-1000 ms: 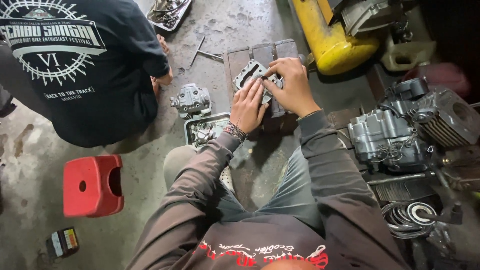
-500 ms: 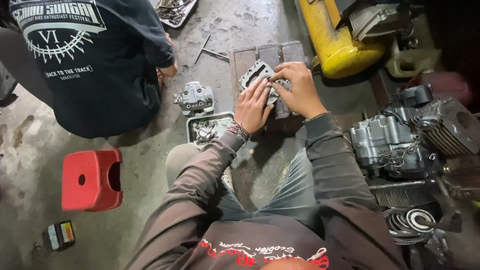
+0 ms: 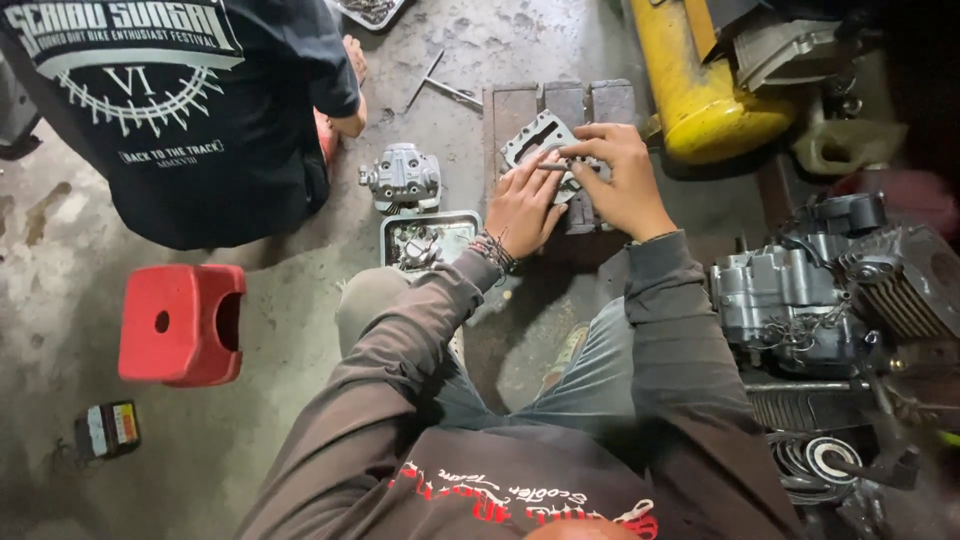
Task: The person sits on the floor and assembles a metallic engine component, likely a cylinder head, by hand. They insert and adjust small internal parts, such as valves or pins, into the component while holding it steady.
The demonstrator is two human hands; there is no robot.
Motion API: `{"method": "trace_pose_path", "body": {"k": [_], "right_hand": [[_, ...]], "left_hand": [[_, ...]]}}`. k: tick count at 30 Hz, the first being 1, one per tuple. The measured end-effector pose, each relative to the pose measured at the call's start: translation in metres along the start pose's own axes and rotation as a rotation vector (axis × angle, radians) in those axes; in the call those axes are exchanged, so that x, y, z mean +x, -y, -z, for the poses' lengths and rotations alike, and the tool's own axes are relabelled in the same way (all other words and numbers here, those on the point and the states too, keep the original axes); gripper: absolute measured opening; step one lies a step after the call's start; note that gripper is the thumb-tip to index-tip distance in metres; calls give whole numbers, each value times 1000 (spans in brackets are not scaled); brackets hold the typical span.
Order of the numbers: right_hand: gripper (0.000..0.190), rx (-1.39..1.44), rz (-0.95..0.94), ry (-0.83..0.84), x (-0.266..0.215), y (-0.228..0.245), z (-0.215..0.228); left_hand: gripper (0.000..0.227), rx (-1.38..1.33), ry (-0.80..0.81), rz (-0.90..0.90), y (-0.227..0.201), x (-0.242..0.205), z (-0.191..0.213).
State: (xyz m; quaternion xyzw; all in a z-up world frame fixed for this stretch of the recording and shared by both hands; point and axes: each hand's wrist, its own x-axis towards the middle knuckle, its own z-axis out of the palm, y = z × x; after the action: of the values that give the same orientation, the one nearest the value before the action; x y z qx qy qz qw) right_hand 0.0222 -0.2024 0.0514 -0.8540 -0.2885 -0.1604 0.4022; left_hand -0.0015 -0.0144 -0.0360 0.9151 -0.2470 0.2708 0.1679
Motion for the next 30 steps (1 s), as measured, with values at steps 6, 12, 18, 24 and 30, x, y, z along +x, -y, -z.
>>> {"method": "trace_pose_path", "body": {"k": [6, 12, 18, 24, 30], "right_hand": [[25, -165, -15, -116, -2, 1, -6], [13, -37, -16, -103, 4, 14, 6], [16, -13, 19, -29, 1, 8, 2], [35, -364, 42, -166, 10, 32, -7], [16, -103, 54, -26, 6, 31, 6]], "left_hand": [[61, 9, -9, -16, -1, 1, 3], [64, 10, -5, -20, -1, 3, 5], [64, 7, -7, -24, -2, 2, 5], [61, -53, 109, 2, -4, 3, 16], [59, -90, 111, 6, -6, 6, 22]]}}
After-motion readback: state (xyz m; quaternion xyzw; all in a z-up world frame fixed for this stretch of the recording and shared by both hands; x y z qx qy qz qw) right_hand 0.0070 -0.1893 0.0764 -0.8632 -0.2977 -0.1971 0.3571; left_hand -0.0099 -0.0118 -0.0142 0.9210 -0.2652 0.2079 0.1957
